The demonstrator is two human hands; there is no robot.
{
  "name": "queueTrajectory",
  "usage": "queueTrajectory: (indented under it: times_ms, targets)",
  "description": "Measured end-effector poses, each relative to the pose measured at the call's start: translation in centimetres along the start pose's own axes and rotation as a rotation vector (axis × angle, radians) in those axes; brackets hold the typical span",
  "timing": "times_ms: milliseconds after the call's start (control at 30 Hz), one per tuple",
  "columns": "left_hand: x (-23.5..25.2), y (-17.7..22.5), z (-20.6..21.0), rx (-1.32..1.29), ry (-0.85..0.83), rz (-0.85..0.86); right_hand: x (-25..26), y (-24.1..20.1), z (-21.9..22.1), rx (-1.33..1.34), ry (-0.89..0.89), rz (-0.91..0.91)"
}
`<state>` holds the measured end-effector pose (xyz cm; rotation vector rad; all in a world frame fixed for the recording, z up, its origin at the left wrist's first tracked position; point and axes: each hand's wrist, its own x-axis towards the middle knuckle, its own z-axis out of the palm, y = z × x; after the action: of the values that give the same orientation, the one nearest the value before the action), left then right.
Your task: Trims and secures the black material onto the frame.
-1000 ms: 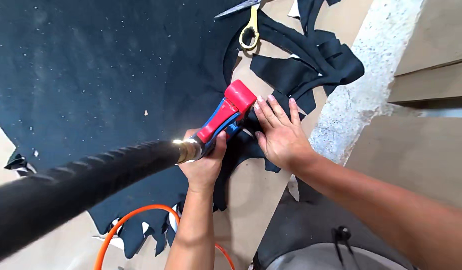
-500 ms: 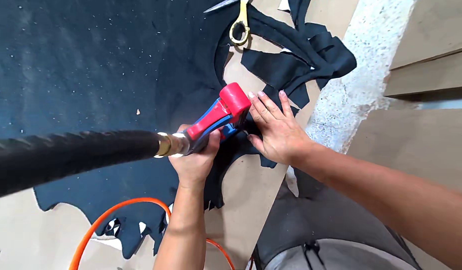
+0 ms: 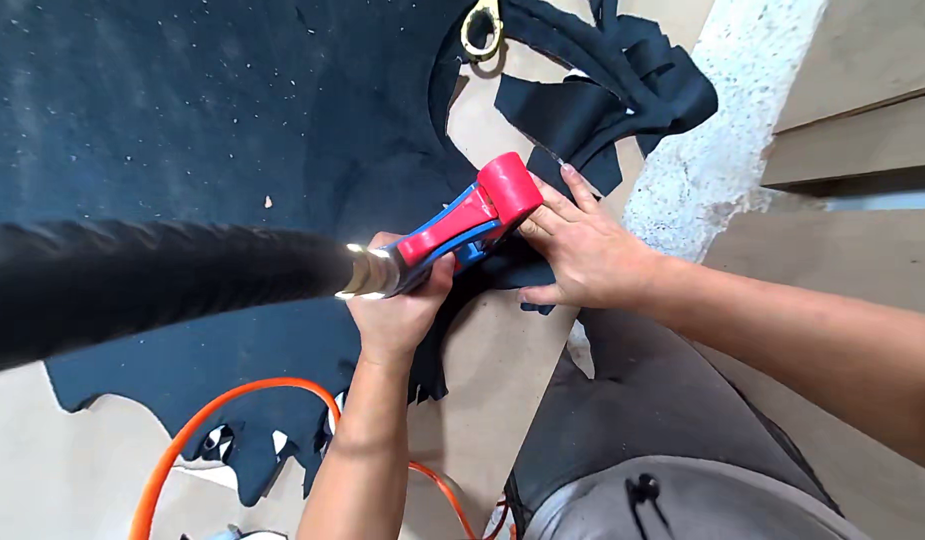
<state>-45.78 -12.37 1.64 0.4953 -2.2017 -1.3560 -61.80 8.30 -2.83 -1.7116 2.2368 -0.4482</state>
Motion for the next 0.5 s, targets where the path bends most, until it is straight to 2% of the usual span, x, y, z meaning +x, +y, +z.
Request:
queueTrajectory:
  times_ms: [167, 500]
  targets:
    - [0.2, 0.4, -0.1, -0.020, -0.044, -0.038, -0.2, 0.0, -0.2, -0.022, -0.054, 0.001]
    - [-1.6, 2.8, 0.9, 0.056, -0.083, -0.076, -0.4, 0.5, -0.2, 0.121, 0.060, -0.032]
